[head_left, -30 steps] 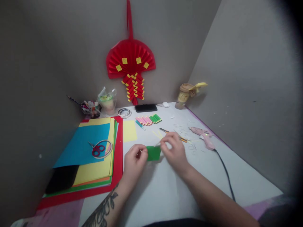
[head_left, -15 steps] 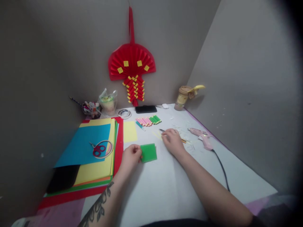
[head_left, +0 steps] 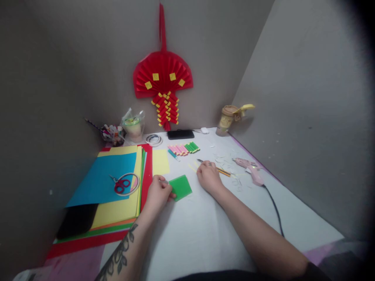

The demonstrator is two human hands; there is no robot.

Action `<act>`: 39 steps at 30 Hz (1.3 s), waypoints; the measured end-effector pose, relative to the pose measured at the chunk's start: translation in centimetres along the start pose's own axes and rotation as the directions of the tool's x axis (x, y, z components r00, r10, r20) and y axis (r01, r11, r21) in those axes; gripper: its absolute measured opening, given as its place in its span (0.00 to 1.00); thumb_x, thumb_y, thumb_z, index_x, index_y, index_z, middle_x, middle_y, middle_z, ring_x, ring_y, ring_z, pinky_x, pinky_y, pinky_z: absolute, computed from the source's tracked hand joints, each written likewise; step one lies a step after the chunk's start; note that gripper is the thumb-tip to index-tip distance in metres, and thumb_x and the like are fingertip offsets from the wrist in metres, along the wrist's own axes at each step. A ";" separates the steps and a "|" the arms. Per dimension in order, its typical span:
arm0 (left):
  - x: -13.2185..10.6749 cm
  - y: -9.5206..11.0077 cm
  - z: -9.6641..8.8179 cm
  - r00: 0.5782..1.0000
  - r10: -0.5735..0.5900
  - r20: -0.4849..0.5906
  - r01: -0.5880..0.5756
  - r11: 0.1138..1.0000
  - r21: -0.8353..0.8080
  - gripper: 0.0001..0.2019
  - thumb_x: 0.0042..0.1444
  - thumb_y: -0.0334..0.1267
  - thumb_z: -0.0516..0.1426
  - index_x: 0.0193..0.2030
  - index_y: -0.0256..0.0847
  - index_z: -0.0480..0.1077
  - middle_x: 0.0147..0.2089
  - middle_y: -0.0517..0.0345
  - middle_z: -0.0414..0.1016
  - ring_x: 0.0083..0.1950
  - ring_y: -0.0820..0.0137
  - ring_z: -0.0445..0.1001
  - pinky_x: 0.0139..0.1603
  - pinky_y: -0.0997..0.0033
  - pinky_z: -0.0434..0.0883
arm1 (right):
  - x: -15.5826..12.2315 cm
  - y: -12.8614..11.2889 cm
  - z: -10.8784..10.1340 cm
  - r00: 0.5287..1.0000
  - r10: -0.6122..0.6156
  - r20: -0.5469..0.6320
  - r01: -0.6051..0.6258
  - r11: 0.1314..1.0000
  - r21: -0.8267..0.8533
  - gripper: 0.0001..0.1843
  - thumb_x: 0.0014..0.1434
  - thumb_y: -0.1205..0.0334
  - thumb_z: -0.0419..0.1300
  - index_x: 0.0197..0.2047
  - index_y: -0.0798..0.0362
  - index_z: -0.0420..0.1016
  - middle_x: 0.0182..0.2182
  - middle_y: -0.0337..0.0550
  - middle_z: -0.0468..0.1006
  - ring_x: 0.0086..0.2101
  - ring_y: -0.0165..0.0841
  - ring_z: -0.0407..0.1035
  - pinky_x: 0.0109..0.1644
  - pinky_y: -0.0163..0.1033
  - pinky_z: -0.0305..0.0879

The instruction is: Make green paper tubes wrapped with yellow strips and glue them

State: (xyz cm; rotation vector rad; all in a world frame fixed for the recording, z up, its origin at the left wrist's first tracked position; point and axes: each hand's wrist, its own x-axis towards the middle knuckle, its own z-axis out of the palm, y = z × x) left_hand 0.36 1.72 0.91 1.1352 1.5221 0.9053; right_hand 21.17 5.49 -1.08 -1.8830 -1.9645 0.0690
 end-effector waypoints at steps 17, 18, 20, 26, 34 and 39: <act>-0.2 0.4 -0.7 0.999 0.043 -0.012 -0.038 0.957 0.286 0.07 0.51 0.32 0.53 0.36 0.42 0.58 0.16 0.67 0.68 0.13 0.74 0.64 0.16 0.79 0.54 | 0.0 0.0 0.3 0.997 0.010 -0.081 0.006 0.982 0.190 0.06 0.55 0.68 0.51 0.30 0.54 0.67 0.35 0.52 0.71 0.41 0.43 0.63 0.45 0.48 0.60; -0.2 0.4 -0.8 0.997 0.071 -0.013 -0.064 0.952 0.299 0.06 0.51 0.32 0.52 0.35 0.43 0.58 0.16 0.67 0.68 0.14 0.74 0.65 0.17 0.78 0.54 | -0.1 -0.2 0.3 0.997 0.018 -0.080 0.009 0.949 0.314 0.06 0.56 0.67 0.49 0.30 0.53 0.65 0.34 0.50 0.72 0.39 0.41 0.65 0.44 0.47 0.61; -0.2 0.4 -0.7 0.987 0.158 -0.014 -0.144 0.929 0.340 0.04 0.51 0.32 0.52 0.33 0.42 0.60 0.18 0.66 0.67 0.17 0.73 0.66 0.20 0.77 0.56 | -0.3 -0.7 0.5 0.999 0.039 0.021 -0.043 0.804 0.593 0.06 0.59 0.64 0.46 0.32 0.51 0.61 0.30 0.45 0.73 0.32 0.37 0.67 0.38 0.44 0.64; 0.0 -0.3 -0.4 0.948 0.295 0.119 -0.315 0.818 0.482 0.03 0.52 0.32 0.52 0.31 0.41 0.66 0.26 0.61 0.71 0.28 0.72 0.69 0.28 0.75 0.60 | -0.7 -1.5 0.5 0.998 -0.004 -0.059 0.048 0.627 0.778 0.07 0.60 0.60 0.48 0.31 0.51 0.59 0.44 0.47 0.73 0.43 0.36 0.67 0.46 0.43 0.62; -1.0 1.3 -0.5 0.881 0.471 0.055 -0.452 0.801 0.393 0.16 0.55 0.41 0.54 0.49 0.41 0.68 0.44 0.53 0.73 0.31 0.72 0.68 0.35 0.71 0.66 | -2.1 -3.0 -1.6 0.963 -0.251 0.097 0.147 0.792 0.592 0.07 0.57 0.70 0.47 0.31 0.50 0.61 0.25 0.37 0.67 0.28 0.32 0.63 0.34 0.37 0.58; -0.9 1.2 -0.5 0.871 0.475 0.129 -0.484 0.777 0.403 0.09 0.56 0.36 0.50 0.28 0.40 0.68 0.30 0.58 0.72 0.33 0.70 0.69 0.35 0.72 0.63 | -2.3 -2.9 -2.0 0.959 -0.268 0.090 0.159 0.773 0.615 0.07 0.58 0.69 0.47 0.32 0.50 0.63 0.27 0.38 0.68 0.30 0.32 0.64 0.36 0.37 0.59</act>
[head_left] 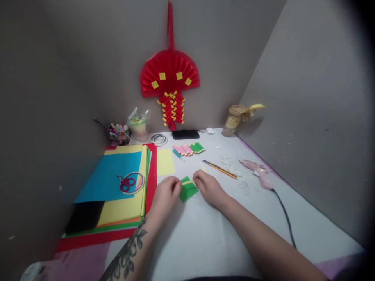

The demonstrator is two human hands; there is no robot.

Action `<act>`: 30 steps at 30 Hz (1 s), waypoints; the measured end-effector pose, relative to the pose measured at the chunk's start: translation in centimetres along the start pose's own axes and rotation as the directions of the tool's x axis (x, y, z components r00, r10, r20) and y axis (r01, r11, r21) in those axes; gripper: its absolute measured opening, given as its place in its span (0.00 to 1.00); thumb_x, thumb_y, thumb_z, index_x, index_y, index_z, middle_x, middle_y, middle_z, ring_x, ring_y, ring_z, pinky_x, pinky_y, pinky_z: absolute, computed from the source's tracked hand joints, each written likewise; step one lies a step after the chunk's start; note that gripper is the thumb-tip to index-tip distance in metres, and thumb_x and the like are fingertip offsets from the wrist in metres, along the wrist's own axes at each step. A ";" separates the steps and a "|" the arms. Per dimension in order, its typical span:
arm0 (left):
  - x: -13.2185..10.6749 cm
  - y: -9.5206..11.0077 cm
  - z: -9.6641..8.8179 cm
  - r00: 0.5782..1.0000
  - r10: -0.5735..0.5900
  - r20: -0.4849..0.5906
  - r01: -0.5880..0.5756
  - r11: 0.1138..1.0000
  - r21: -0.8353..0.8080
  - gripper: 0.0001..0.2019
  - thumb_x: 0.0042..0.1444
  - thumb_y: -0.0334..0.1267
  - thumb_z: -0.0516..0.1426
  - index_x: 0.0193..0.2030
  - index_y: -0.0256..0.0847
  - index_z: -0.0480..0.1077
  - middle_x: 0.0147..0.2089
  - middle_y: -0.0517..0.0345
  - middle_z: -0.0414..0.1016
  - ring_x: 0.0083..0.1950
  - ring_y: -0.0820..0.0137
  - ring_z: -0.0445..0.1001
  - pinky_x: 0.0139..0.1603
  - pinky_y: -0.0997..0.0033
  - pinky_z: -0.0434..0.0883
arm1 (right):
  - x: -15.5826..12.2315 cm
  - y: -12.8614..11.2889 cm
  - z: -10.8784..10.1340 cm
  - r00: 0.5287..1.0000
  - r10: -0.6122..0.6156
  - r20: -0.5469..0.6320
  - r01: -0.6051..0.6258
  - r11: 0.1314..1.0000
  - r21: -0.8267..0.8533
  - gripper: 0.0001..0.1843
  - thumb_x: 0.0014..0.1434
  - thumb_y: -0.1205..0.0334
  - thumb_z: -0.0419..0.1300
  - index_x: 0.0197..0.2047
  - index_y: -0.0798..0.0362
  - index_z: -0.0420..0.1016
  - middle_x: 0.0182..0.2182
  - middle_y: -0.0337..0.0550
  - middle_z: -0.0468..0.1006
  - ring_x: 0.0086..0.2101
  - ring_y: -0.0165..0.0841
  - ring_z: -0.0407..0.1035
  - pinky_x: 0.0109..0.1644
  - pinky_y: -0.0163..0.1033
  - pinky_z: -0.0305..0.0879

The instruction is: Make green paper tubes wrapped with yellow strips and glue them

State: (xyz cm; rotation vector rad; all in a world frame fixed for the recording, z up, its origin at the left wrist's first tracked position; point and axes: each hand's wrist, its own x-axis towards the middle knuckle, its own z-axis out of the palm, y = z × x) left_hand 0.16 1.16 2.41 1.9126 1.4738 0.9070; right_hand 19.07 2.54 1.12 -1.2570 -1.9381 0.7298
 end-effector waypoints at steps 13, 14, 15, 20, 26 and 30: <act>-0.4 0.8 1.8 0.984 -0.175 0.031 0.176 0.943 -0.284 0.09 0.55 0.41 0.51 0.29 0.39 0.66 0.27 0.62 0.68 0.29 0.72 0.65 0.30 0.75 0.62 | 0.1 -1.7 1.8 0.931 0.352 0.102 -0.306 0.594 0.744 0.12 0.48 0.58 0.63 0.25 0.52 0.64 0.16 0.29 0.61 0.16 0.22 0.50 0.19 0.31 0.44; -0.4 0.8 1.8 0.986 -0.163 0.033 0.166 0.951 -0.262 0.09 0.55 0.41 0.51 0.29 0.39 0.65 0.26 0.62 0.66 0.29 0.72 0.64 0.29 0.75 0.61 | 0.1 -1.6 1.6 0.922 0.379 0.084 -0.307 0.577 0.757 0.12 0.48 0.58 0.63 0.24 0.52 0.63 0.16 0.29 0.60 0.15 0.21 0.49 0.18 0.31 0.42; -0.3 0.7 1.8 0.988 -0.154 0.030 0.157 0.958 -0.240 0.09 0.56 0.41 0.51 0.28 0.39 0.65 0.25 0.62 0.66 0.28 0.72 0.63 0.28 0.75 0.60 | 0.2 -1.4 1.3 0.912 0.404 0.067 -0.306 0.564 0.767 0.12 0.47 0.59 0.63 0.24 0.52 0.62 0.15 0.28 0.59 0.15 0.21 0.49 0.18 0.30 0.40; -0.1 0.4 1.2 0.988 -0.145 0.052 0.152 0.967 -0.206 0.10 0.56 0.41 0.51 0.30 0.39 0.67 0.28 0.61 0.68 0.29 0.72 0.65 0.30 0.75 0.61 | 0.2 -0.6 0.6 0.889 0.456 0.044 -0.332 0.574 0.749 0.11 0.48 0.59 0.62 0.25 0.52 0.63 0.14 0.28 0.60 0.14 0.21 0.48 0.17 0.31 0.37; -0.4 0.9 1.5 0.984 -0.113 0.135 0.141 0.965 -0.223 0.09 0.54 0.41 0.52 0.29 0.39 0.67 0.27 0.61 0.68 0.29 0.73 0.65 0.29 0.75 0.62 | -0.2 -1.1 1.5 0.920 0.375 0.110 -0.340 0.630 0.698 0.08 0.49 0.62 0.61 0.24 0.53 0.65 0.14 0.29 0.60 0.15 0.21 0.50 0.18 0.30 0.41; -0.2 0.7 0.9 0.981 -0.098 0.165 0.128 0.975 -0.182 0.09 0.53 0.39 0.51 0.27 0.39 0.67 0.25 0.62 0.67 0.28 0.73 0.65 0.29 0.75 0.62 | -0.3 -0.9 1.2 0.936 0.347 0.059 -0.298 0.693 0.656 0.08 0.47 0.63 0.61 0.24 0.53 0.64 0.14 0.28 0.60 0.15 0.22 0.50 0.18 0.30 0.43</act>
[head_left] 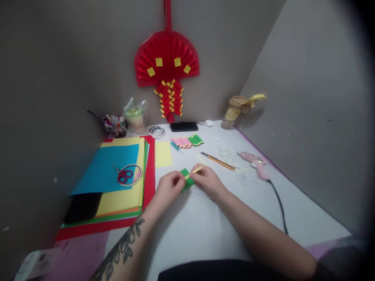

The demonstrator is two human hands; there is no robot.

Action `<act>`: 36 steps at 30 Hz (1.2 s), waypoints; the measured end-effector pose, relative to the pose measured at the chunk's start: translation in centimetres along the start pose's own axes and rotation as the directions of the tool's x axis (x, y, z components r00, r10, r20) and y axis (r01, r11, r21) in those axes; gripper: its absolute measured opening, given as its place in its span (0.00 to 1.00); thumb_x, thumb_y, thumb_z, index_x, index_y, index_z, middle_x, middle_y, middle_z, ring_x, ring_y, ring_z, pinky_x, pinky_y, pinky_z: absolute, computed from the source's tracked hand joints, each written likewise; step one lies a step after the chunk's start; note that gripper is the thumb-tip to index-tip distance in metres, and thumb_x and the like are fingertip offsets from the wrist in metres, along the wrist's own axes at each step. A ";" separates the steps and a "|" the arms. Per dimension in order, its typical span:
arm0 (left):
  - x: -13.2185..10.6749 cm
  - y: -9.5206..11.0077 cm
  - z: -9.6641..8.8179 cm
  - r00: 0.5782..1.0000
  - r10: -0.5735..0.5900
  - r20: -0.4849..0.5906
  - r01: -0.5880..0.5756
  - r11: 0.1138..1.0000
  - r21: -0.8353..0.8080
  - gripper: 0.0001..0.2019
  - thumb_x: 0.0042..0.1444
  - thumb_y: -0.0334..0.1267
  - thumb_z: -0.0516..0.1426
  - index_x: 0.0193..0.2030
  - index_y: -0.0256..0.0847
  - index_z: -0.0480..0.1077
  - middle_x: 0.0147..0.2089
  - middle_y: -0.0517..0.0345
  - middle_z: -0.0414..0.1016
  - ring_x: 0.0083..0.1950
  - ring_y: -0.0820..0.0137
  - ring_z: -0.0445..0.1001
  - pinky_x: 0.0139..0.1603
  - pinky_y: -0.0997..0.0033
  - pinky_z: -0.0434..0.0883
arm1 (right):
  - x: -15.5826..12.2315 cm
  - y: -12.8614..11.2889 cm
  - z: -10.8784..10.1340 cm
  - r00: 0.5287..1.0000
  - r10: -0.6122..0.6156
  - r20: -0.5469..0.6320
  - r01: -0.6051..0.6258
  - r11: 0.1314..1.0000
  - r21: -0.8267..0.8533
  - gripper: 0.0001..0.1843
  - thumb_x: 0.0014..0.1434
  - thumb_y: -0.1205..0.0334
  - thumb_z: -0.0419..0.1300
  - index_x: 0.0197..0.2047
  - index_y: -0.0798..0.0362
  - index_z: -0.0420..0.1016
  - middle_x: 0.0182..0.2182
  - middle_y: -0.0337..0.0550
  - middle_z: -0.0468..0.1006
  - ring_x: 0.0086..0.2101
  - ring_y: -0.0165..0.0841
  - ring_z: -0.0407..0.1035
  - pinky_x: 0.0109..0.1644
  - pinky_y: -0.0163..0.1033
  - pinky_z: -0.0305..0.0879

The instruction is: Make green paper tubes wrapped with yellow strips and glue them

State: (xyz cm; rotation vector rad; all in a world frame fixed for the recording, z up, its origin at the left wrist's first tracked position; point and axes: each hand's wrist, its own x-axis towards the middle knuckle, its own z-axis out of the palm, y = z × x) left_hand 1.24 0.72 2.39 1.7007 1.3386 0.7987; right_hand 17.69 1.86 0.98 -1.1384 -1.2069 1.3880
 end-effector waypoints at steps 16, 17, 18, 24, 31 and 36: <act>0.2 -1.3 -0.7 0.964 0.141 0.225 -0.258 0.697 0.669 0.10 0.55 0.41 0.55 0.40 0.49 0.77 0.36 0.53 0.69 0.40 0.62 0.66 0.33 0.70 0.59 | -0.3 0.7 -0.5 0.996 0.055 -0.066 -0.056 0.998 -0.025 0.08 0.44 0.65 0.60 0.25 0.52 0.62 0.16 0.31 0.66 0.16 0.24 0.59 0.19 0.30 0.53; 0.3 -1.4 -0.6 0.965 0.145 0.217 -0.255 0.693 0.674 0.10 0.56 0.41 0.55 0.40 0.49 0.77 0.36 0.53 0.69 0.40 0.62 0.66 0.34 0.70 0.60 | -0.4 0.7 -0.3 0.995 0.054 -0.078 -0.056 0.998 -0.024 0.08 0.44 0.65 0.60 0.27 0.52 0.62 0.16 0.29 0.65 0.16 0.24 0.58 0.18 0.30 0.52; 0.3 -1.5 -0.6 0.966 0.148 0.211 -0.253 0.702 0.666 0.10 0.56 0.40 0.54 0.40 0.49 0.77 0.36 0.53 0.70 0.40 0.63 0.67 0.34 0.70 0.60 | -0.5 0.8 -0.1 0.995 0.051 -0.090 -0.053 0.998 -0.024 0.09 0.44 0.65 0.60 0.30 0.51 0.63 0.15 0.28 0.64 0.15 0.24 0.57 0.18 0.29 0.51; 0.4 -1.9 -1.2 0.964 0.156 0.215 -0.241 0.856 0.457 0.12 0.54 0.31 0.53 0.36 0.47 0.78 0.38 0.56 0.75 0.43 0.66 0.70 0.38 0.72 0.64 | -1.7 0.5 0.6 0.997 0.060 -0.048 -0.069 0.979 -0.193 0.06 0.45 0.65 0.59 0.30 0.52 0.67 0.15 0.28 0.61 0.16 0.24 0.54 0.20 0.30 0.49; 0.3 -1.6 -1.3 0.961 0.149 0.235 -0.242 0.863 0.443 0.13 0.51 0.30 0.53 0.35 0.47 0.78 0.37 0.56 0.76 0.42 0.64 0.71 0.37 0.71 0.64 | -1.9 0.5 0.4 0.998 -0.017 0.053 0.037 0.912 -0.408 0.03 0.47 0.67 0.56 0.26 0.53 0.71 0.24 0.36 0.72 0.28 0.31 0.67 0.33 0.35 0.63; 0.3 -1.3 -1.5 0.962 0.119 0.244 -0.208 0.900 0.382 0.12 0.51 0.32 0.53 0.34 0.46 0.78 0.37 0.55 0.77 0.41 0.65 0.72 0.40 0.72 0.65 | -1.6 0.7 0.3 0.996 -0.012 0.092 0.054 0.880 -0.473 0.07 0.47 0.68 0.54 0.27 0.53 0.73 0.26 0.38 0.75 0.31 0.34 0.69 0.36 0.37 0.64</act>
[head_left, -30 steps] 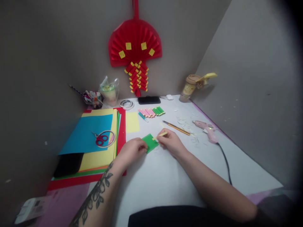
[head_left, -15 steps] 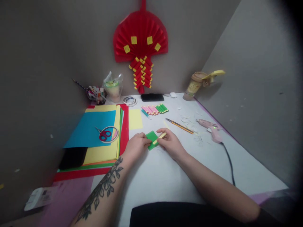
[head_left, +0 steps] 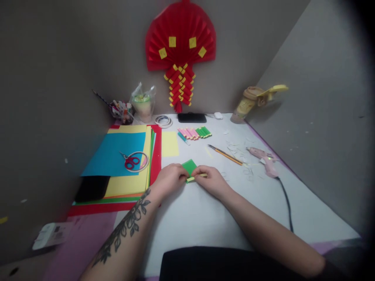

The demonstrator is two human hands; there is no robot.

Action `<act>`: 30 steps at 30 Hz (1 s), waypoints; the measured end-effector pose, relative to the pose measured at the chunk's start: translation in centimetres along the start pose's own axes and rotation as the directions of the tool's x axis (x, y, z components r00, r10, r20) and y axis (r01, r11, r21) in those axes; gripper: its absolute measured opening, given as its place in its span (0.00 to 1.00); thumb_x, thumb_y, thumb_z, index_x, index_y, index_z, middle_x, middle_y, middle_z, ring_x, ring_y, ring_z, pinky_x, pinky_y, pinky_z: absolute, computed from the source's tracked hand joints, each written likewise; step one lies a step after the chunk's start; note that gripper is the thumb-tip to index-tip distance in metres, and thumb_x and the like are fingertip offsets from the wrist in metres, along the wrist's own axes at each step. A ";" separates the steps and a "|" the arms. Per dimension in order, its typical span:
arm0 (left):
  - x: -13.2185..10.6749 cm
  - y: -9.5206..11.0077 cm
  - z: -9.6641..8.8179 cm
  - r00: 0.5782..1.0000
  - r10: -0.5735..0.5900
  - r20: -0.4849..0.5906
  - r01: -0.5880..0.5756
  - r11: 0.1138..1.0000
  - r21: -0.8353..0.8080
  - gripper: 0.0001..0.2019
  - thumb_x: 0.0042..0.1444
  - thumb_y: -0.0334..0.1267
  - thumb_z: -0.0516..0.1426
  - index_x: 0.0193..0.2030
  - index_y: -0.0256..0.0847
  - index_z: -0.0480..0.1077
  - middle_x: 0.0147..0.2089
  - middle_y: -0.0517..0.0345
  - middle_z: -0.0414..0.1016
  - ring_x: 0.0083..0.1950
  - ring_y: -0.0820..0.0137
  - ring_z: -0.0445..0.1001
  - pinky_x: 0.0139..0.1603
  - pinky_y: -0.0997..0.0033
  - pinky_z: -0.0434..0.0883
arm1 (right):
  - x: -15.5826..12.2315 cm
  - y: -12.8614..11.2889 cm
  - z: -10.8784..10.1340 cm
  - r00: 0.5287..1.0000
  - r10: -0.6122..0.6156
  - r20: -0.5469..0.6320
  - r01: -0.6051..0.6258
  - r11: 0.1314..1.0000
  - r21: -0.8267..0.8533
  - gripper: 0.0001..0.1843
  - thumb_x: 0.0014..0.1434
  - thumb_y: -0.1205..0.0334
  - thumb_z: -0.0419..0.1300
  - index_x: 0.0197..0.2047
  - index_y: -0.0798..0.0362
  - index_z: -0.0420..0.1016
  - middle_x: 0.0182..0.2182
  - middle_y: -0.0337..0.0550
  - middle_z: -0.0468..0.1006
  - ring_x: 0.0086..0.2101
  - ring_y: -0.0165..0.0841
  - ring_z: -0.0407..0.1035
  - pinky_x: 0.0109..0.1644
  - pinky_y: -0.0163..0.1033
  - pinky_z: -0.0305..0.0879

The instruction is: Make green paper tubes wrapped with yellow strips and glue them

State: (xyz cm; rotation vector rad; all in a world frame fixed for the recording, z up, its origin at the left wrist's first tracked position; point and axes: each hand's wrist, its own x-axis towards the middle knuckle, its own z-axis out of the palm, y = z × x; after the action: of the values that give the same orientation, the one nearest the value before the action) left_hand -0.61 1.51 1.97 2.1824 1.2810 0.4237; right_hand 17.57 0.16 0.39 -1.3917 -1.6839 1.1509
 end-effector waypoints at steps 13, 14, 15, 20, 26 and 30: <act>-0.2 0.7 -0.7 0.996 -0.084 0.016 0.086 0.981 -0.177 0.11 0.50 0.38 0.52 0.31 0.41 0.76 0.30 0.58 0.76 0.30 0.69 0.70 0.28 0.74 0.61 | 0.1 -0.5 -0.2 0.988 0.070 -0.139 -0.035 0.971 0.235 0.07 0.46 0.64 0.59 0.31 0.52 0.66 0.21 0.32 0.65 0.21 0.26 0.60 0.24 0.32 0.56; -0.2 0.6 -0.7 0.997 -0.081 0.009 0.081 0.984 -0.157 0.11 0.50 0.38 0.52 0.30 0.41 0.76 0.31 0.57 0.76 0.31 0.69 0.70 0.28 0.74 0.61 | 0.1 -0.4 -0.3 0.988 0.074 -0.136 -0.040 0.970 0.238 0.07 0.46 0.64 0.59 0.31 0.52 0.66 0.21 0.31 0.65 0.21 0.26 0.59 0.23 0.32 0.55; -0.2 0.5 -0.7 0.998 -0.071 0.001 0.070 0.989 -0.133 0.11 0.50 0.37 0.52 0.30 0.42 0.76 0.31 0.57 0.77 0.32 0.68 0.70 0.29 0.74 0.61 | 0.2 -0.3 -0.3 0.989 0.076 -0.129 -0.044 0.971 0.233 0.08 0.45 0.64 0.59 0.31 0.52 0.66 0.22 0.32 0.66 0.21 0.26 0.59 0.23 0.31 0.55; -0.1 0.1 -0.2 0.999 -0.046 -0.015 0.045 0.999 -0.004 0.10 0.47 0.31 0.53 0.29 0.45 0.77 0.33 0.57 0.77 0.33 0.67 0.72 0.30 0.73 0.61 | 0.1 -0.6 0.1 0.986 0.117 -0.115 -0.106 0.989 0.105 0.08 0.43 0.67 0.59 0.30 0.52 0.65 0.22 0.32 0.68 0.22 0.27 0.61 0.24 0.32 0.56; -0.2 -0.1 0.2 0.999 -0.051 -0.010 0.052 0.996 0.078 0.11 0.48 0.32 0.53 0.30 0.47 0.77 0.34 0.58 0.77 0.34 0.66 0.72 0.28 0.73 0.59 | 0.0 -1.0 1.0 0.979 0.141 -0.147 -0.137 0.990 0.038 0.08 0.41 0.68 0.58 0.28 0.51 0.63 0.20 0.31 0.67 0.22 0.29 0.63 0.25 0.34 0.58; -0.2 -0.3 0.2 0.999 -0.046 -0.005 0.047 0.996 0.080 0.12 0.48 0.33 0.52 0.31 0.48 0.77 0.36 0.59 0.78 0.35 0.66 0.73 0.29 0.73 0.60 | 0.1 -0.6 1.3 0.976 0.138 -0.167 -0.140 0.990 0.003 0.08 0.41 0.68 0.57 0.28 0.51 0.63 0.20 0.31 0.66 0.22 0.29 0.63 0.25 0.34 0.58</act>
State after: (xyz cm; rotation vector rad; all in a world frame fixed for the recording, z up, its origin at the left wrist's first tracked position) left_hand -0.82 1.38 1.63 2.2137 1.3692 0.3626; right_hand 16.13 -0.01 0.39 -1.5865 -1.4955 1.0711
